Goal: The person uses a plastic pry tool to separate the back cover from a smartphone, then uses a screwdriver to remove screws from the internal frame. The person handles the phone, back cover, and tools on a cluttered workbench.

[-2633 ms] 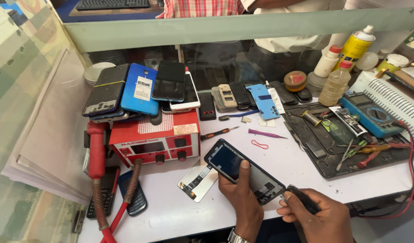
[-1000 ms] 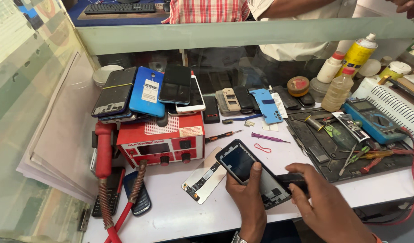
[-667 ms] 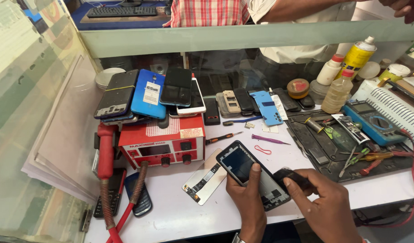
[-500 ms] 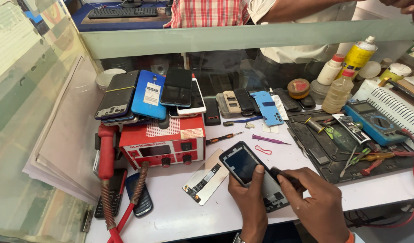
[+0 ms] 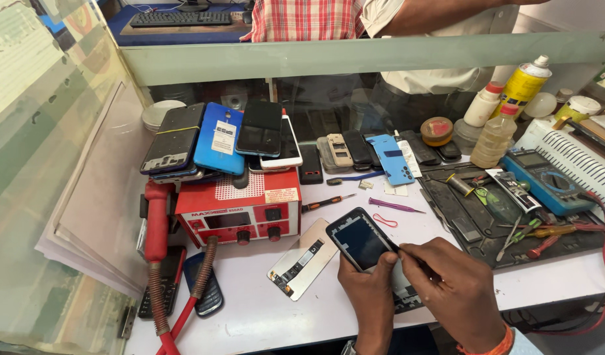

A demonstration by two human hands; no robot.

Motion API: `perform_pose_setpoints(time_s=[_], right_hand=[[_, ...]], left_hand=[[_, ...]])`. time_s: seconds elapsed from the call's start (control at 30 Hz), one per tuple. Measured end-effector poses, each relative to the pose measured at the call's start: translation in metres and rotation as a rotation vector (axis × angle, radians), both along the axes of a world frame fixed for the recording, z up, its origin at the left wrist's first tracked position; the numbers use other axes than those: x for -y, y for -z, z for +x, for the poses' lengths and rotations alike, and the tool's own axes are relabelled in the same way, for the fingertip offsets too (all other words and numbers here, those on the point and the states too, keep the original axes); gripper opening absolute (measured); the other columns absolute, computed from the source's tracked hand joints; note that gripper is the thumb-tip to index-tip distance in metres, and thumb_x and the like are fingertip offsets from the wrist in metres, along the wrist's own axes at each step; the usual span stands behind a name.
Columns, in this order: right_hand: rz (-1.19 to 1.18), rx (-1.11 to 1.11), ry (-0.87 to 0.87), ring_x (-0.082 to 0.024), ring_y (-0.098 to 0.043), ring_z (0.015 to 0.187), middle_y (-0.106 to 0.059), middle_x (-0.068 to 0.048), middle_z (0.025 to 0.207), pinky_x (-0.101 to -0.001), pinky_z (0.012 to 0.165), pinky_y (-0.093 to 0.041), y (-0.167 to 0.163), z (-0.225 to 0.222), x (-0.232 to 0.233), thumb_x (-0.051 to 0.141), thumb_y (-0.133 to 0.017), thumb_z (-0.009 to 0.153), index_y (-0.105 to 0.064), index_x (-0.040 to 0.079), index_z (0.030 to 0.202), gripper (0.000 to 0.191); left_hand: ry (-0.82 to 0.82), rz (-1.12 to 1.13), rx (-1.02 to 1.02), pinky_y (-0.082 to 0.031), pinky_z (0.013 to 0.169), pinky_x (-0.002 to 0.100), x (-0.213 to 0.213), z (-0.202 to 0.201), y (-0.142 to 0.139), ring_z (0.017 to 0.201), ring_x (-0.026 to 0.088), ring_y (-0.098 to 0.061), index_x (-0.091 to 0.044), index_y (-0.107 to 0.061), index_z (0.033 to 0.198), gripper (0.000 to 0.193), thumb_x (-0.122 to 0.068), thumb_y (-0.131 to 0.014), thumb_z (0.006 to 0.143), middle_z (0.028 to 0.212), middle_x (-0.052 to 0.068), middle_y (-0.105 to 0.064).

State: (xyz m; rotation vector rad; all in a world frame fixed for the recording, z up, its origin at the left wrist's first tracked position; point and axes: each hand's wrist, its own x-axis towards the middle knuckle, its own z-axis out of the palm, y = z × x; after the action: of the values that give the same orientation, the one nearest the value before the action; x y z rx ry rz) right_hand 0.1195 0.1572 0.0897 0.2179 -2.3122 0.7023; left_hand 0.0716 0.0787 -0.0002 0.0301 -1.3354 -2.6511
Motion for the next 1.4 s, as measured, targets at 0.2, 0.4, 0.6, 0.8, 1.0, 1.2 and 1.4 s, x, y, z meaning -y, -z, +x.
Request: perform_pose_setpoints(time_s=[0.2, 0.4, 0.6, 0.8, 1.0, 1.2, 1.4], right_hand=[[-0.065, 0.005, 0.051, -0.01, -0.07, 0.059, -0.072, -0.006, 0.078, -0.024, 0.049, -0.052, 0.003, -0.001, 0.001, 0.005, -0.078, 0.08, -0.076, 0.0, 0.097, 0.018], [-0.055, 0.033, 0.091, -0.009, -0.063, 0.052, -0.07, -0.005, 0.075, -0.025, 0.046, -0.046, -0.001, -0.006, -0.001, 0.005, -0.078, 0.08, -0.077, 0.001, 0.096, 0.016], [-0.087, 0.083, 0.095, -0.01, -0.063, 0.052, -0.07, -0.006, 0.074, -0.0258, 0.046, -0.046, -0.006, -0.007, -0.001, 0.006, -0.078, 0.08, -0.077, 0.0, 0.096, 0.018], [-0.12, 0.145, 0.039, -0.012, -0.066, 0.058, -0.069, -0.006, 0.074, -0.0278, 0.05, -0.049, -0.01, -0.007, -0.006, 0.011, -0.076, 0.082, -0.076, -0.002, 0.094, 0.018], [-0.201, 0.587, 0.243, -0.026, -0.056, 0.064, -0.063, -0.019, 0.068, -0.0353, 0.059, -0.047, -0.001, -0.011, -0.008, 0.021, -0.062, 0.098, -0.076, -0.005, 0.098, 0.03], [-0.367, 0.336, 0.225, -0.012, -0.044, 0.05, -0.057, -0.009, 0.053, -0.0349, 0.046, -0.038, 0.011, -0.02, -0.014, 0.027, -0.066, 0.096, -0.07, -0.005, 0.08, 0.035], [-0.385, 0.679, 0.23, -0.013, -0.041, 0.048, -0.049, -0.012, 0.047, -0.0384, 0.045, -0.032, -0.001, -0.027, -0.03, 0.038, -0.078, 0.092, -0.071, -0.009, 0.065, 0.055]], left_hand=[[0.033, -0.059, 0.061, -0.056, 0.073, 0.027, -0.004, -0.002, 0.011, 0.081, 0.012, -0.067, 0.001, -0.066, 0.099, 0.056, -0.051, -0.079, 0.081, 0.086, 0.005, -0.072], [0.015, -0.059, -0.017, -0.056, 0.079, 0.026, -0.006, 0.0, 0.009, 0.086, 0.012, -0.067, 0.002, -0.068, 0.105, 0.055, -0.044, -0.084, 0.079, 0.092, 0.004, -0.075], [0.036, -0.051, -0.039, -0.057, 0.079, 0.028, -0.004, 0.001, 0.004, 0.085, 0.012, -0.068, 0.002, -0.068, 0.105, 0.054, -0.038, -0.089, 0.076, 0.092, 0.004, -0.075], [0.037, -0.049, -0.066, -0.057, 0.079, 0.029, -0.004, 0.001, 0.009, 0.085, 0.013, -0.067, 0.002, -0.068, 0.103, 0.058, -0.045, -0.087, 0.077, 0.09, 0.005, -0.074], [0.038, -0.181, -0.074, -0.057, 0.088, 0.031, 0.001, 0.004, -0.009, 0.098, 0.017, -0.07, 0.003, -0.061, 0.122, 0.06, -0.049, -0.07, 0.094, 0.105, 0.011, -0.073], [0.098, -0.7, -0.135, -0.045, 0.108, 0.044, 0.018, 0.018, -0.043, 0.133, 0.04, -0.053, 0.01, -0.007, 0.16, 0.107, -0.027, -0.075, 0.087, 0.147, 0.029, -0.045], [0.351, -0.901, 0.011, -0.043, 0.11, 0.041, 0.036, 0.012, -0.062, 0.142, 0.043, -0.04, 0.012, 0.005, 0.154, 0.14, -0.038, -0.094, 0.069, 0.158, 0.03, -0.025]])
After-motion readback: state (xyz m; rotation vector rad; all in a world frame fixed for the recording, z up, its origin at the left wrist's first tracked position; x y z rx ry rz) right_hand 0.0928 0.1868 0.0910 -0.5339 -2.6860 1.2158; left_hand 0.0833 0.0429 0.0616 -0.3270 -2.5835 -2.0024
